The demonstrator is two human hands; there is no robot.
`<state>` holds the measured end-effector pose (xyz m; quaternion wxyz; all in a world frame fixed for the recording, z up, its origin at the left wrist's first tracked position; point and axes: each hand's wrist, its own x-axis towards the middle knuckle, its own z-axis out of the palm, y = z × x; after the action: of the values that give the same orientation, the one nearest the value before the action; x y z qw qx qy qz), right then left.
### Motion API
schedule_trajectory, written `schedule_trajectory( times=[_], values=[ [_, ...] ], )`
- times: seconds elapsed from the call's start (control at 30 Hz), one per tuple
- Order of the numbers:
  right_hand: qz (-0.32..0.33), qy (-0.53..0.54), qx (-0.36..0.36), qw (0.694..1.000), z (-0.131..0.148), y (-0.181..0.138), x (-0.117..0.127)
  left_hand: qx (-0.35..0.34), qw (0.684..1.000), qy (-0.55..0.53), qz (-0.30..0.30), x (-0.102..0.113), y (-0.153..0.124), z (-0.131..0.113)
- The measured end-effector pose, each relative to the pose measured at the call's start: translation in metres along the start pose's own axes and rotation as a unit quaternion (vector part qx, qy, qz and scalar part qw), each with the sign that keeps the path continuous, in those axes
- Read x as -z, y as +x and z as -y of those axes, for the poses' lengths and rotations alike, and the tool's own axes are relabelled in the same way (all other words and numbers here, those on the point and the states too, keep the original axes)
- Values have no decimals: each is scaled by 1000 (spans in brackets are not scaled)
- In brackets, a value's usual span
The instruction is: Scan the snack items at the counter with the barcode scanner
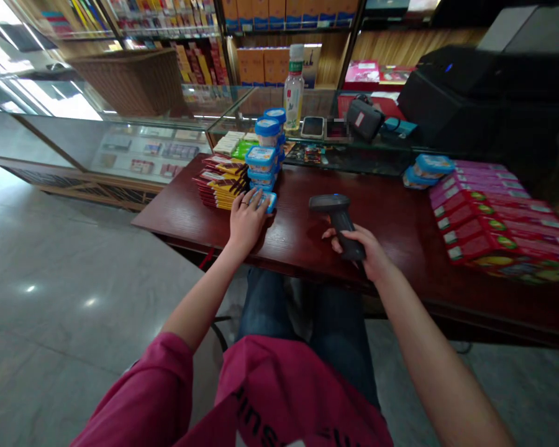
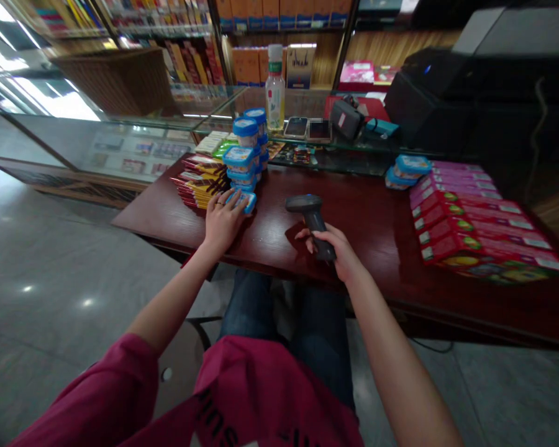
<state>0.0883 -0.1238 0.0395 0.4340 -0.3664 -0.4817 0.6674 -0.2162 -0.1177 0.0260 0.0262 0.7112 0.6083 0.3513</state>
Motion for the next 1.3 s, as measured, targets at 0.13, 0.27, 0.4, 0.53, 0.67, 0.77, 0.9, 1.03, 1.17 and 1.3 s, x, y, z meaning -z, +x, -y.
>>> schedule_trajectory(
  times=[0.13,0.27,0.4,0.53,0.67,0.77,0.9,1.03,1.17,1.3],
  values=[
    [-37,46,-16,998,3,-5,21,28,961,-276,-2,-22,5,-14],
    [-91,135,-27,986,2,-9,39,185,764,-617,30,-47,28,-39],
    [-86,155,-1,984,-3,-9,39,302,575,-759,36,-69,68,-55],
    [-72,89,26,993,-7,-10,31,352,518,-779,23,-93,101,-60],
    [-65,31,37,997,-6,-16,24,353,533,-769,25,-107,111,-60],
    [-94,-17,81,992,-7,-21,17,333,540,-773,26,-107,110,-58],
    [-111,-29,152,982,-11,-23,4,349,528,-774,28,-104,108,-57],
    [-58,-49,138,987,-15,-21,-3,337,517,-786,39,-107,109,-54],
    [-23,-81,111,990,-22,-19,-2,323,526,-784,66,-110,109,-56],
    [-40,-75,105,991,-28,-20,1,311,539,-778,90,-109,106,-59]
  ],
)
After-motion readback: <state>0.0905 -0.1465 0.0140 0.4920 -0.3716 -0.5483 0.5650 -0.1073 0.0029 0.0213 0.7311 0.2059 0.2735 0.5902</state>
